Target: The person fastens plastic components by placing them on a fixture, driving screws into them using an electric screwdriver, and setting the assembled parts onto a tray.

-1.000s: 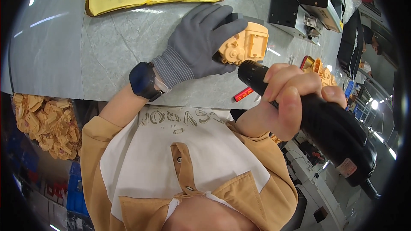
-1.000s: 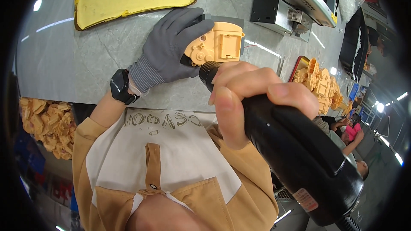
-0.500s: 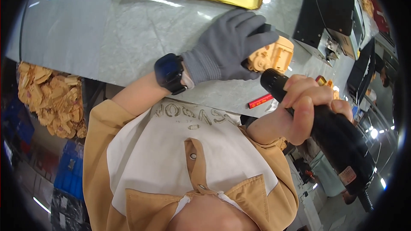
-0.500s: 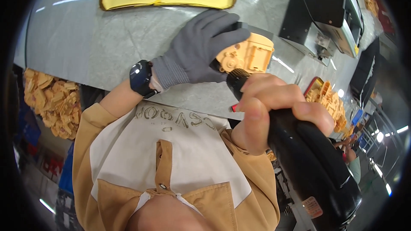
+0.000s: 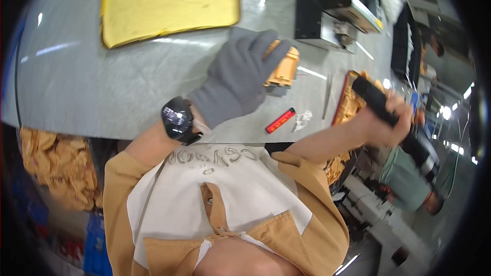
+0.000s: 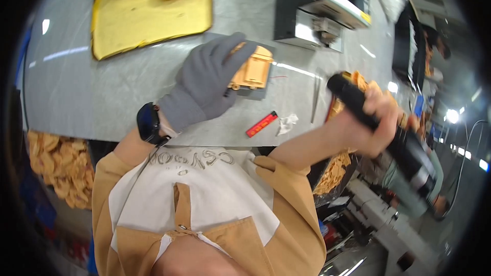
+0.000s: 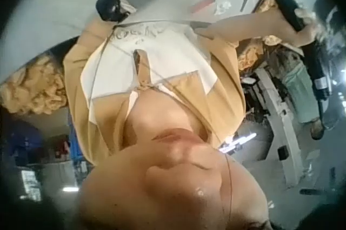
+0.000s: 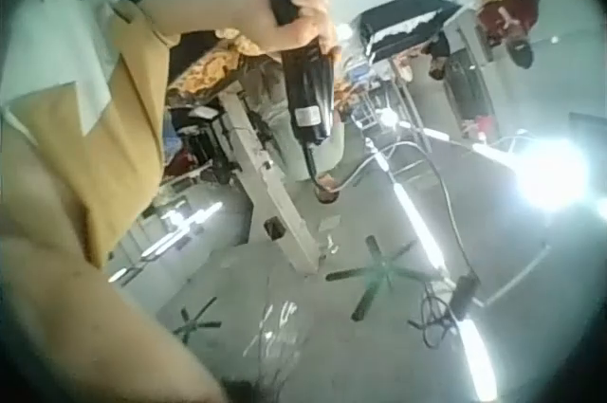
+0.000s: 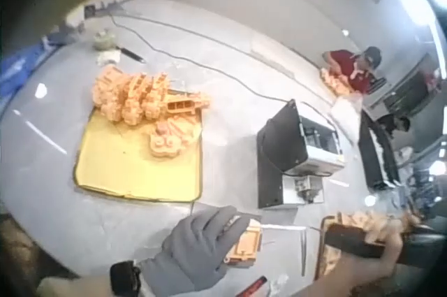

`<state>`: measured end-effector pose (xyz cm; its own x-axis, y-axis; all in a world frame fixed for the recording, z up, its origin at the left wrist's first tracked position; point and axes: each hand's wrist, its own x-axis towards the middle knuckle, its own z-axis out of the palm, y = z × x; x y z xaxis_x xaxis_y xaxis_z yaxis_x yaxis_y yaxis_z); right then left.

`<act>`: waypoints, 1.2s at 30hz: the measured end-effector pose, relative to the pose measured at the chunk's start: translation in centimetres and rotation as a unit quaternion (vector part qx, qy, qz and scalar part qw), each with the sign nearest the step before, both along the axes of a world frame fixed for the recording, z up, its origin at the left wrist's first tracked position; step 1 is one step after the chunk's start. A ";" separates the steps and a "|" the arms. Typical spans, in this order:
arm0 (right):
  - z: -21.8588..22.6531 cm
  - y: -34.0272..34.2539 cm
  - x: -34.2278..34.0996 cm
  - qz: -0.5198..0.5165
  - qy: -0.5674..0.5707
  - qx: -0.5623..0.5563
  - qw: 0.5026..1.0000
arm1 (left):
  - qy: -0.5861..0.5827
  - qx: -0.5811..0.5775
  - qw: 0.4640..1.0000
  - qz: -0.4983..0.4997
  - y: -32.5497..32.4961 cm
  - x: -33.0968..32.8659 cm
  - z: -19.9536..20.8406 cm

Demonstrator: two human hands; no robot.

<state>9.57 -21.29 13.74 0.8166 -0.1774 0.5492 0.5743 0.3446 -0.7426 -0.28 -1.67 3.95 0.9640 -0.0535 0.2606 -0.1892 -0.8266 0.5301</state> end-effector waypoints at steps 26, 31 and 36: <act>-1.2 9.0 -2.7 0.182 0.013 -0.143 0.973 | -0.020 -0.171 0.983 0.061 0.2 -1.2 -3.6; -2.0 9.9 -2.2 0.206 0.002 -0.123 0.971 | -0.022 -0.173 0.981 0.082 0.0 -1.7 -3.4; -2.2 10.5 -1.7 0.223 0.032 -0.090 0.970 | 0.014 -0.172 0.982 0.072 0.4 -1.9 -3.2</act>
